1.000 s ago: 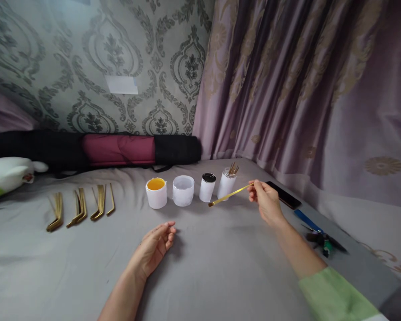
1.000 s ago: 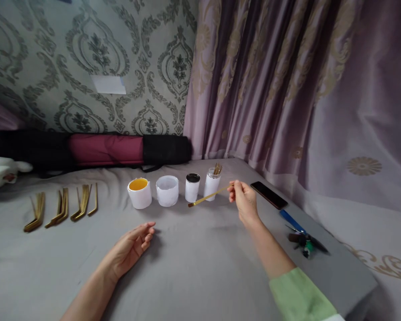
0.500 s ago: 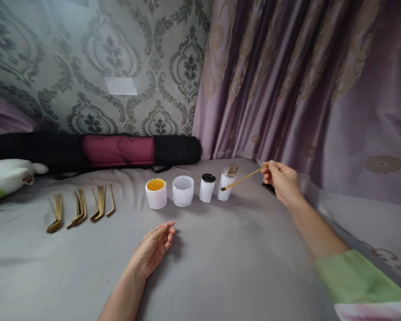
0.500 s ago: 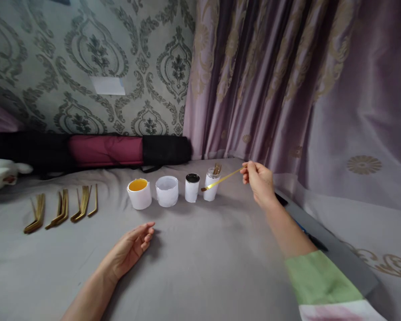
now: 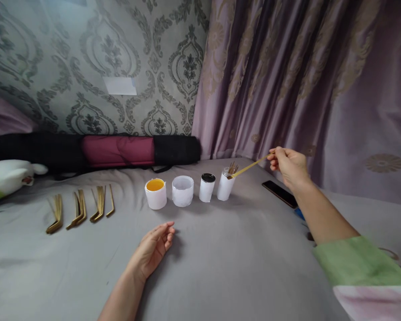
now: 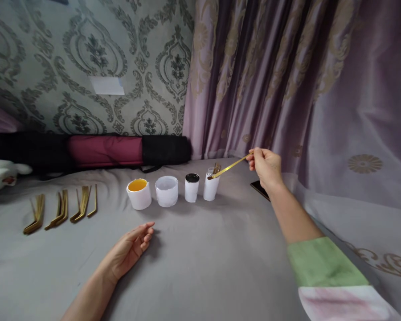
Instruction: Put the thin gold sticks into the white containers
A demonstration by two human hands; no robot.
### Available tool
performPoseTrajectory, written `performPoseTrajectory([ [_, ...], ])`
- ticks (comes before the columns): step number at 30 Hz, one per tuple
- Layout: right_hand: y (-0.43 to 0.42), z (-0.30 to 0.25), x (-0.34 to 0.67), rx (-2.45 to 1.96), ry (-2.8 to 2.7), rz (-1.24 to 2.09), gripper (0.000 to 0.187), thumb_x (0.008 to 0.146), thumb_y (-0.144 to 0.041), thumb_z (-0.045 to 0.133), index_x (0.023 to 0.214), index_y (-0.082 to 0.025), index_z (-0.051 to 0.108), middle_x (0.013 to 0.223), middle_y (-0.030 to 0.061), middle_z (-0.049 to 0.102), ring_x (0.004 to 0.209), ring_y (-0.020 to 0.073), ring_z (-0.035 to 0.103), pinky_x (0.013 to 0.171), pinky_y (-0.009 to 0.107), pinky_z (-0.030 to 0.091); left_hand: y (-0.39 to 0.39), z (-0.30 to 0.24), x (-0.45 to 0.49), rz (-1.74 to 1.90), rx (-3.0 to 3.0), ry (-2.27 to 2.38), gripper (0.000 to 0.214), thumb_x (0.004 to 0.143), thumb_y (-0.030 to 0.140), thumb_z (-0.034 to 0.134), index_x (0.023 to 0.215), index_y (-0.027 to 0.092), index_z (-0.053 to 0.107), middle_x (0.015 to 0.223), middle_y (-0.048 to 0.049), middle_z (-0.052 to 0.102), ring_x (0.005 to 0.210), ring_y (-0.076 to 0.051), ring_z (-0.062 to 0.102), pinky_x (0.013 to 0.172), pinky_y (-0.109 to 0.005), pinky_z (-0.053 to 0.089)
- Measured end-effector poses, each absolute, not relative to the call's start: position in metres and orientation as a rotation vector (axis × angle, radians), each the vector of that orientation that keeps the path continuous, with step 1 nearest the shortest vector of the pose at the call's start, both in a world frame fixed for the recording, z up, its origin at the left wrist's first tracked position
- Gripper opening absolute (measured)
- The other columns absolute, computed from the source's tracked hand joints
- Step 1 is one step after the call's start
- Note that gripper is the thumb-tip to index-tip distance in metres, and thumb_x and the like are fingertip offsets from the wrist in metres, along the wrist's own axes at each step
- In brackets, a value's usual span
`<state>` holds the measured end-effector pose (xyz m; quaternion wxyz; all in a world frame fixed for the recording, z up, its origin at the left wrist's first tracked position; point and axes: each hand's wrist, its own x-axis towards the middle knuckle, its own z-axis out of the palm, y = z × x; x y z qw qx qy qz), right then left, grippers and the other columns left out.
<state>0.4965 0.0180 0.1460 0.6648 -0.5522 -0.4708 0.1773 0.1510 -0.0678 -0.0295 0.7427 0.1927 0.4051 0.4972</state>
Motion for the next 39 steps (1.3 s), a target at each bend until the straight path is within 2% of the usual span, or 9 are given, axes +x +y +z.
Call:
performPoseTrajectory([
  [13,0.048,0.163,0.503,-1.281,-1.229,0.037,0.027,0.079,-0.039,0.044,0.073,-0.017,0.058,0.057,0.0017,0.057,0.038,0.0069,0.046,0.033,0.019,0.040,-0.069,-0.025,0.152,1.099,0.408,0.914,0.015,0.076,0.011,0.052,0.090,0.007,0.056,0.071,-0.0055,0.057,0.054,-0.007,0.051,0.048,-0.017,0.045],
  [22,0.053,0.160,0.490,-1.372,-1.410,-0.206,0.034,0.082,-0.043,0.036,0.082,-0.017,0.059,0.066,0.0041,0.063,0.049,0.0120,0.056,0.049,0.026,0.045,-0.067,-0.025,0.152,1.098,0.415,0.906,0.014,0.076,0.011,0.052,0.089,0.008,0.056,0.069,-0.0047,0.057,0.052,-0.006,0.051,0.047,-0.017,0.045],
  [28,0.050,0.160,0.481,-1.428,-1.461,-0.230,0.033,0.082,-0.041,0.037,0.083,-0.017,0.059,0.070,0.0052,0.064,0.060,0.0132,0.058,0.052,0.024,0.044,-0.068,-0.024,0.152,1.105,0.411,0.893,0.013,0.075,0.010,0.052,0.087,0.008,0.057,0.068,-0.0045,0.058,0.051,-0.006,0.052,0.046,-0.016,0.045],
  [39,0.054,0.154,0.470,-1.447,-1.575,-0.252,0.027,0.082,-0.034,0.038,0.078,-0.018,0.059,0.067,0.0034,0.064,0.059,0.0134,0.058,0.058,0.024,0.042,-0.068,-0.023,0.152,1.096,0.421,0.912,0.013,0.075,0.010,0.053,0.088,0.008,0.057,0.069,-0.0045,0.057,0.053,-0.006,0.051,0.047,-0.016,0.045],
])
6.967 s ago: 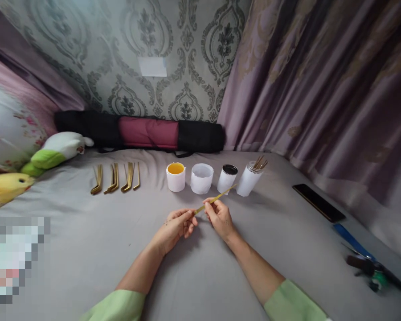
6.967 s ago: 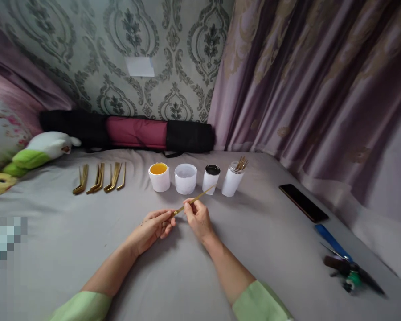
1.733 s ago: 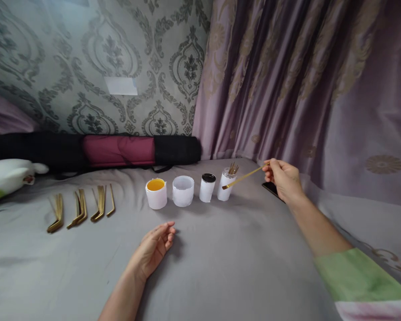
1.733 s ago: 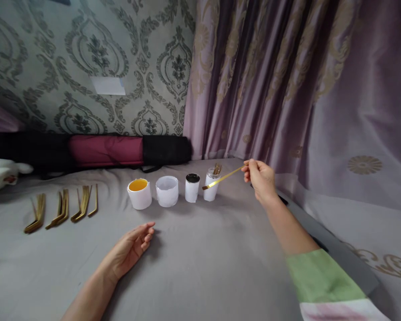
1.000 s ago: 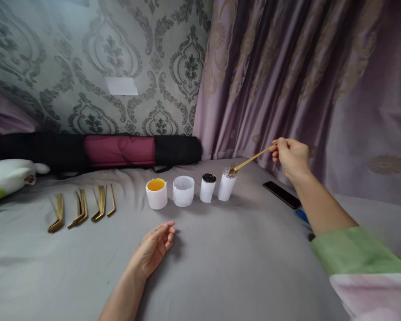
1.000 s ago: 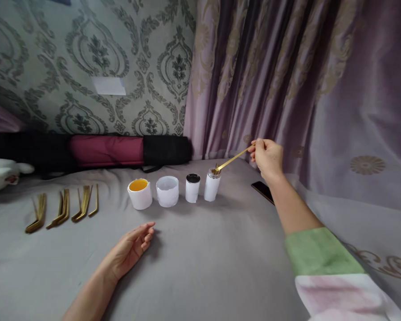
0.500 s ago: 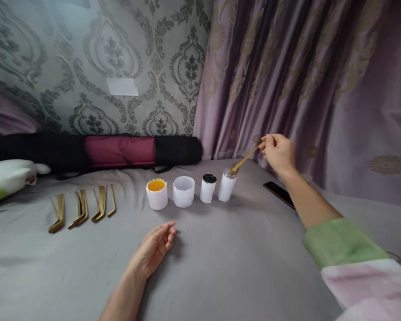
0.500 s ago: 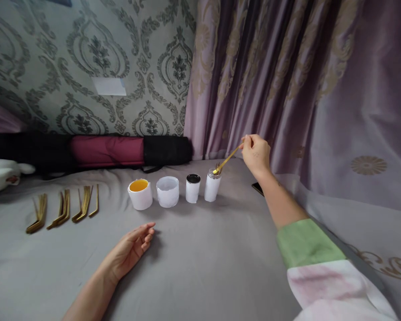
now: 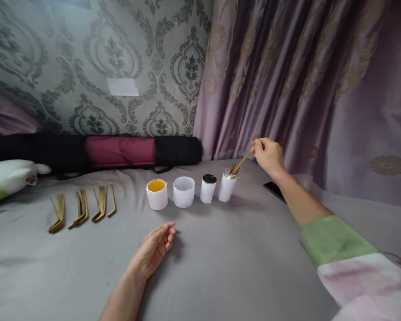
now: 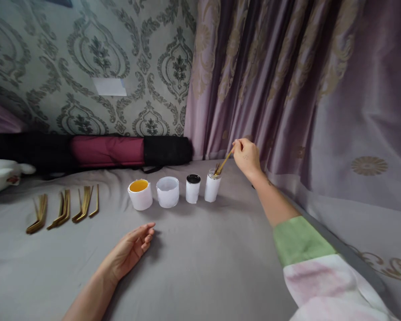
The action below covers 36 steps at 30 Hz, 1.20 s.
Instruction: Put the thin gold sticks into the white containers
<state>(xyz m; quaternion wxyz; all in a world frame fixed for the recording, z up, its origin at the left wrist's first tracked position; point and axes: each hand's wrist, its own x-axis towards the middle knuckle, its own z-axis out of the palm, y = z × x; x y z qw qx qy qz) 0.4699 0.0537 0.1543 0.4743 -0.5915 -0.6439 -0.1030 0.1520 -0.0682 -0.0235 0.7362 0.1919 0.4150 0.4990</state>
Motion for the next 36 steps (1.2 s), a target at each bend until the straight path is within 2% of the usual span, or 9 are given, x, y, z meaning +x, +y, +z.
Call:
performPoseTrajectory([
  [36,0.063,0.119,0.465,-1.593,-1.777,-0.012,0.027,0.080,-0.033,0.041,0.078,-0.017,0.062,0.068,0.0032,0.066,0.054,0.0115,0.057,0.056,0.023,0.042,-0.067,-0.026,0.153,1.103,0.402,0.891,0.013,0.075,0.011,0.053,0.087,0.009,0.057,0.068,-0.0045,0.058,0.052,-0.006,0.052,0.048,-0.017,0.046],
])
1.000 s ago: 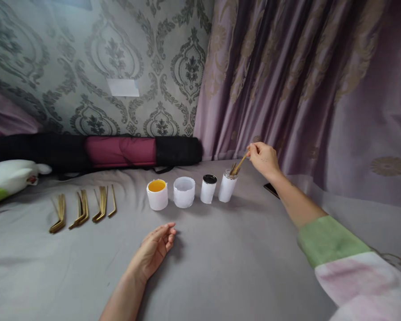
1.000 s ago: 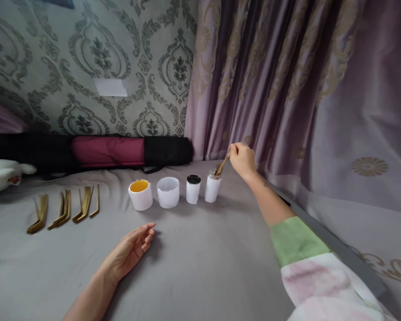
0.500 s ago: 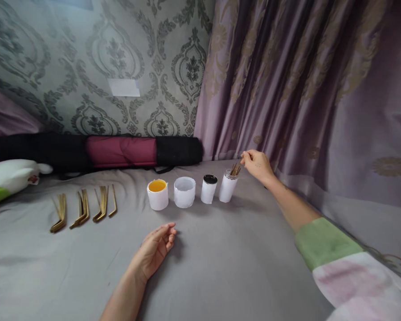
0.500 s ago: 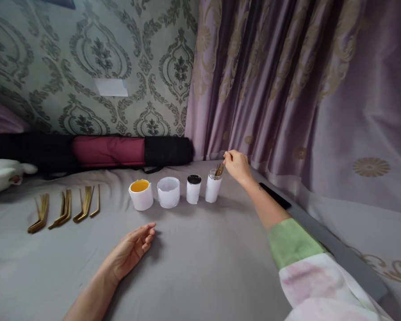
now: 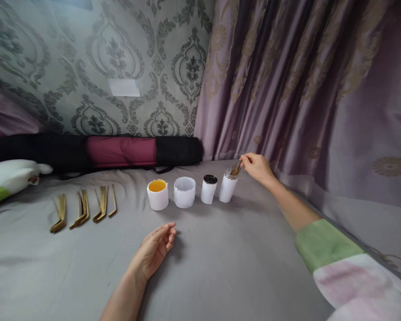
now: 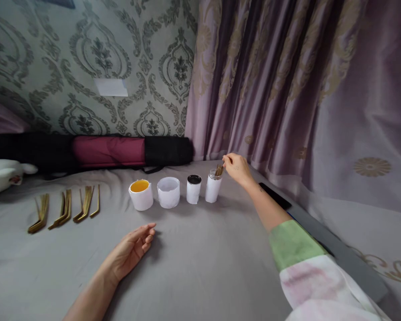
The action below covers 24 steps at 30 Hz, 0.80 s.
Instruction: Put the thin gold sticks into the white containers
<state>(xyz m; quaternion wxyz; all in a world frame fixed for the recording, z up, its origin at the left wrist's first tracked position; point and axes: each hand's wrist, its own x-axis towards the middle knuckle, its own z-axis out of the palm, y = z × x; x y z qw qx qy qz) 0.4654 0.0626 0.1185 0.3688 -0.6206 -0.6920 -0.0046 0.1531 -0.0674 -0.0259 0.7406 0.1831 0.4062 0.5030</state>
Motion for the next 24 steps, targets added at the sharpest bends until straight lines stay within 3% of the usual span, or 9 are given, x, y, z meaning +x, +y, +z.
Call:
performPoseTrajectory([
  [24,0.066,0.105,0.474,-1.588,-1.869,-0.068,0.024,0.076,-0.031,0.047,0.079,-0.019,0.067,0.075,0.0037,0.067,0.067,0.0153,0.058,0.060,0.025,0.042,-0.067,-0.028,0.153,1.100,0.408,0.900,0.015,0.076,0.011,0.052,0.090,0.008,0.056,0.069,-0.0052,0.058,0.054,-0.006,0.052,0.050,-0.017,0.047],
])
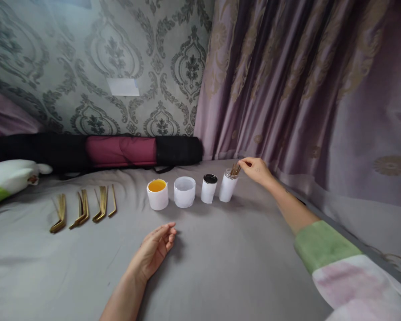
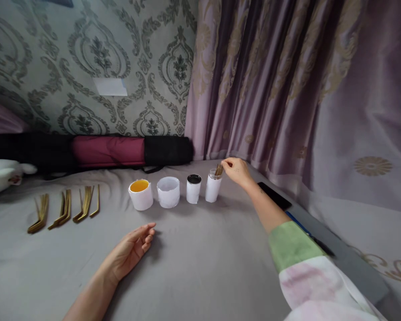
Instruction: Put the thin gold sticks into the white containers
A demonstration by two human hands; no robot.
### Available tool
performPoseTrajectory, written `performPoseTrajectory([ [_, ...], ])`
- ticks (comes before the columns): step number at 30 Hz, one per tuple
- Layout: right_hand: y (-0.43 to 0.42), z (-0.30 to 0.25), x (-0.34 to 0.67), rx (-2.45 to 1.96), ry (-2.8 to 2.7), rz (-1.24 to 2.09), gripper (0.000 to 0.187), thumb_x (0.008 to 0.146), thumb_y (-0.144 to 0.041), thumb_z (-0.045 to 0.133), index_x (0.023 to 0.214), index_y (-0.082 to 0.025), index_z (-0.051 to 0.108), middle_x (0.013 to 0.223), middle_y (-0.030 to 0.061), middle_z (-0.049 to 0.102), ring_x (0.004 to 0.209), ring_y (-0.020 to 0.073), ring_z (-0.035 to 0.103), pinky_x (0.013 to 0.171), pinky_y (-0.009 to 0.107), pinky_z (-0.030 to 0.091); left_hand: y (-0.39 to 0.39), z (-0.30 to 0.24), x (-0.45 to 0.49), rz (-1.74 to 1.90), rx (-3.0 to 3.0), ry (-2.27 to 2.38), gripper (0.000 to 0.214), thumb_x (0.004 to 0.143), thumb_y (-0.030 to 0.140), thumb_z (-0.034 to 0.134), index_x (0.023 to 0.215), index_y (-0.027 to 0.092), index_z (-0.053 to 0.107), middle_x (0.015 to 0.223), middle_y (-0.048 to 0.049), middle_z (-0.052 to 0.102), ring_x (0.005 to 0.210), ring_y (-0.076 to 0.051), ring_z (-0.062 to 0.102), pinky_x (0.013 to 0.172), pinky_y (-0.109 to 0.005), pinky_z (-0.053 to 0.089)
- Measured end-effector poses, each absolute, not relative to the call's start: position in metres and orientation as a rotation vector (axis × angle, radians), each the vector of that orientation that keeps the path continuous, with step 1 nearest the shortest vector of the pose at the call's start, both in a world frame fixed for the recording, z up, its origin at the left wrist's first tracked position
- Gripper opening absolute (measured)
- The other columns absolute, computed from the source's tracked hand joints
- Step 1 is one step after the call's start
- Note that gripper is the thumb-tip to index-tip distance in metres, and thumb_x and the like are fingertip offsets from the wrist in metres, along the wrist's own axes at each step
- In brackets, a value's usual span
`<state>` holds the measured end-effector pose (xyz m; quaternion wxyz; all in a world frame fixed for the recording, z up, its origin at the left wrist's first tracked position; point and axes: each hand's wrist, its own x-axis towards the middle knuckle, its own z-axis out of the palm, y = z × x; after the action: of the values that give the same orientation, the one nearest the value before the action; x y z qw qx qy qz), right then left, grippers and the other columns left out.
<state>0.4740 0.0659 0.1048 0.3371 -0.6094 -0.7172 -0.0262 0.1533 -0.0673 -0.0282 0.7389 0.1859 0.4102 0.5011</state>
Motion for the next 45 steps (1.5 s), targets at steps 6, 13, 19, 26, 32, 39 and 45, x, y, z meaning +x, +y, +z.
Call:
performPoseTrajectory([
  [6,0.067,0.103,0.477,-1.552,-1.847,-0.005,0.023,0.074,-0.032,0.050,0.078,-0.018,0.068,0.075,0.0040,0.067,0.066,0.0160,0.059,0.061,0.027,0.045,-0.067,-0.027,0.153,1.096,0.407,0.904,0.014,0.076,0.011,0.052,0.090,0.008,0.056,0.070,-0.0051,0.058,0.053,-0.006,0.052,0.049,-0.016,0.046],
  [13,0.068,0.102,0.478,-1.521,-1.836,0.020,0.022,0.073,-0.032,0.051,0.077,-0.019,0.068,0.079,0.0040,0.067,0.070,0.0167,0.060,0.064,0.029,0.046,-0.067,-0.028,0.153,1.100,0.418,0.902,0.016,0.076,0.012,0.053,0.091,0.008,0.056,0.070,-0.0048,0.057,0.054,-0.006,0.051,0.049,-0.016,0.046],
  [19,0.066,0.107,0.474,-1.480,-1.848,-0.063,0.022,0.074,-0.033,0.051,0.077,-0.019,0.068,0.079,0.0042,0.065,0.071,0.0157,0.058,0.066,0.029,0.046,-0.067,-0.030,0.152,1.099,0.412,0.905,0.016,0.076,0.012,0.052,0.091,0.008,0.056,0.071,-0.0052,0.057,0.054,-0.006,0.052,0.050,-0.017,0.046],
  [26,0.059,0.107,0.472,-1.510,-1.935,-0.063,0.019,0.072,-0.032,0.053,0.072,-0.019,0.068,0.079,0.0044,0.062,0.068,0.0136,0.057,0.066,0.027,0.046,-0.066,-0.029,0.152,1.103,0.412,0.904,0.016,0.076,0.012,0.052,0.091,0.008,0.056,0.071,-0.0053,0.057,0.054,-0.006,0.051,0.049,-0.016,0.046],
  [32,0.055,0.108,0.473,-1.528,-1.960,-0.035,0.018,0.072,-0.031,0.054,0.072,-0.019,0.067,0.081,0.0046,0.061,0.066,0.0126,0.057,0.066,0.027,0.046,-0.067,-0.025,0.153,1.098,0.408,0.912,0.014,0.076,0.011,0.052,0.089,0.008,0.057,0.070,-0.0047,0.057,0.053,-0.005,0.051,0.050,-0.017,0.046],
  [39,0.056,0.106,0.475,-1.502,-1.942,-0.043,0.016,0.071,-0.029,0.054,0.074,-0.019,0.066,0.082,0.0044,0.061,0.067,0.0125,0.057,0.067,0.027,0.046,-0.067,-0.025,0.153,1.100,0.407,0.914,0.014,0.076,0.010,0.052,0.089,0.009,0.056,0.069,-0.0050,0.058,0.052,-0.006,0.051,0.048,-0.016,0.045],
  [45,0.055,0.104,0.476,-1.499,-1.923,-0.024,0.016,0.071,-0.029,0.054,0.075,-0.019,0.066,0.084,0.0045,0.061,0.067,0.0122,0.057,0.068,0.027,0.046,-0.067,-0.026,0.153,1.100,0.404,0.911,0.014,0.076,0.011,0.052,0.089,0.008,0.056,0.069,-0.0048,0.058,0.053,-0.006,0.052,0.048,-0.017,0.046],
])
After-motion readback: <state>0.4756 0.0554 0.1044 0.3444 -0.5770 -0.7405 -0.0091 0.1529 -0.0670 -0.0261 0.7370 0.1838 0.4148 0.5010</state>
